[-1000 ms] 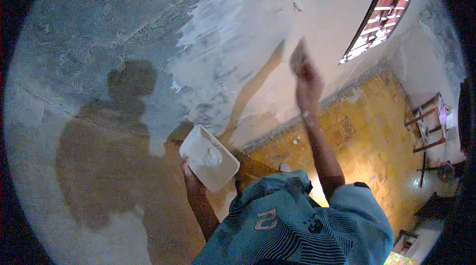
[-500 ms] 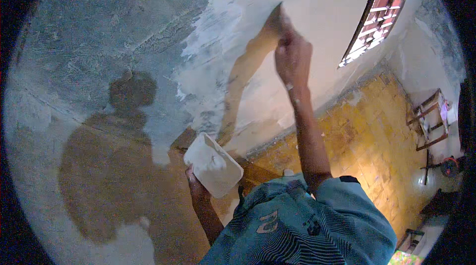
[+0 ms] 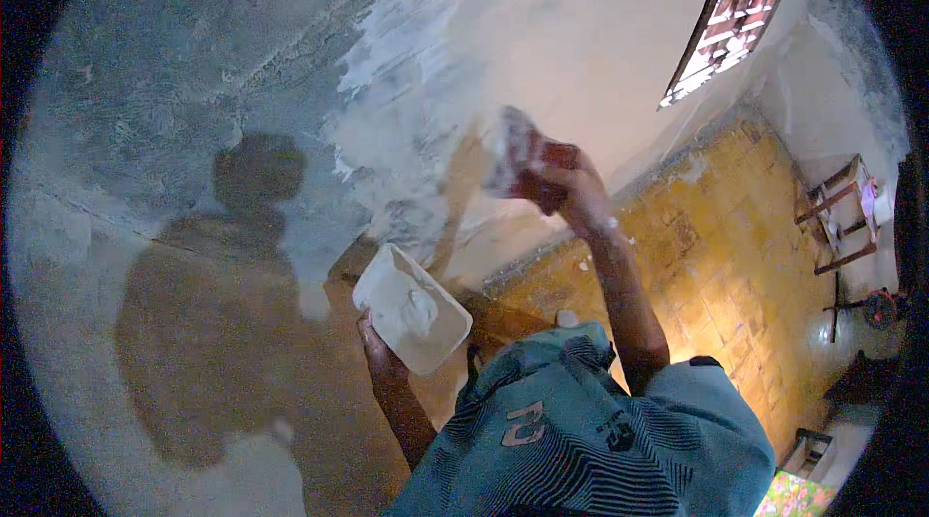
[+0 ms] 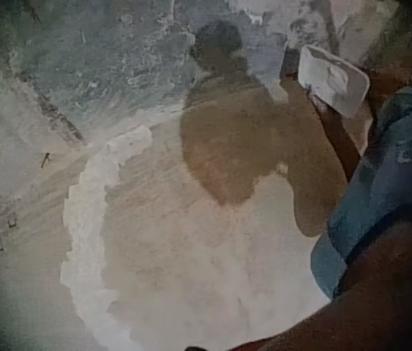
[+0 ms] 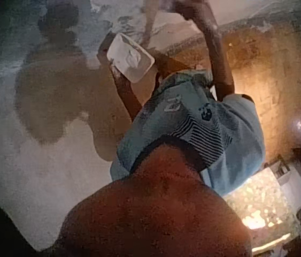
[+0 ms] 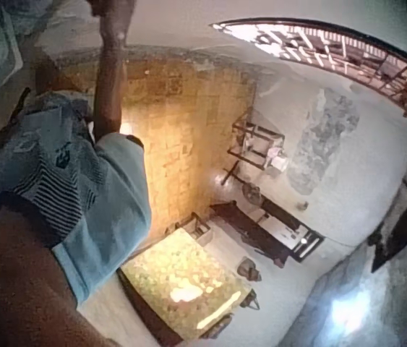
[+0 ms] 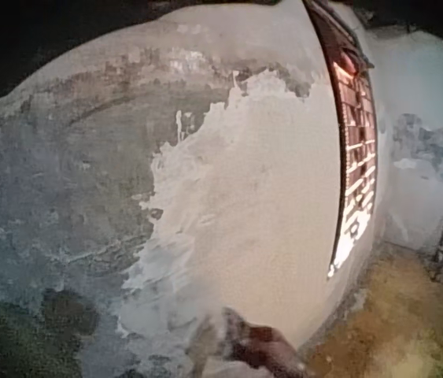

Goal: The person applies putty from a plastic container to a damaged wall surface using a putty knife.

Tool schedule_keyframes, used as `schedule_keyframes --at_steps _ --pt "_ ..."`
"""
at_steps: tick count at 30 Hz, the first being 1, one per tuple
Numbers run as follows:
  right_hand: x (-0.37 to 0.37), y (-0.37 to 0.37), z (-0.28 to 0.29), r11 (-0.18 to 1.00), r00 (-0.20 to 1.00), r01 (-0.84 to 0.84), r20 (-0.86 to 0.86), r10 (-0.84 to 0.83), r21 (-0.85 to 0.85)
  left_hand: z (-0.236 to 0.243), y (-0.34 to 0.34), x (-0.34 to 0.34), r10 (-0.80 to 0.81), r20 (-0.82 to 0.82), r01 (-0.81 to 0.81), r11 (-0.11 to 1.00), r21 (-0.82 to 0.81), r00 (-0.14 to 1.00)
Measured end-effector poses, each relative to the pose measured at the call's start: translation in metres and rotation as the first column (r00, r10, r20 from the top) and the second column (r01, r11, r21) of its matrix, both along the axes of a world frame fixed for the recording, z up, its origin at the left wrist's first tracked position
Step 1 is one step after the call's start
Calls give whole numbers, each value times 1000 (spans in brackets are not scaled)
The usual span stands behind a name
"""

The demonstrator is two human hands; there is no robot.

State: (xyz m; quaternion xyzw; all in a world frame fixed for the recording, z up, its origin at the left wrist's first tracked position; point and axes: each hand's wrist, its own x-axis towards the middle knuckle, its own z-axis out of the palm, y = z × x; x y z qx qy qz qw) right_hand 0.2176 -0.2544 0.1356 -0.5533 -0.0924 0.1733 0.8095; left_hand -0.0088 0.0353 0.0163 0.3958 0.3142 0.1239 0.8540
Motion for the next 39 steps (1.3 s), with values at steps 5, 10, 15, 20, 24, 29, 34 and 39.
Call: schedule_keyframes --at_steps 5,10,15,20,24,29,34,39 --pt "19 -8 -74 920 936 344 7 -352 189 -1 12 -13 40 -34 -38 998 40 999" --pt "44 58 -100 534 490 841 538 -686 -84 -1 11 -18 61 -49 -57 995 82 997" --pt "13 150 -89 475 373 876 738 -562 -81 -4 10 -24 97 -62 -89 989 122 993" --pt "-55 180 -98 717 546 687 735 -403 -118 7 22 -30 -149 -117 170 965 202 982" --pt "-59 138 -108 826 750 515 588 -302 -232 25 5 -35 88 -99 -64 973 221 991" --pt "10 68 -69 563 620 774 528 -581 -288 32 11 -44 127 -82 -111 979 172 989" --pt "35 120 -99 492 423 862 708 -566 -121 22 7 -30 82 -68 -75 992 100 994" --pt "-66 179 -89 811 582 585 707 -402 -22 -2 13 -53 59 27 -64 964 259 998"
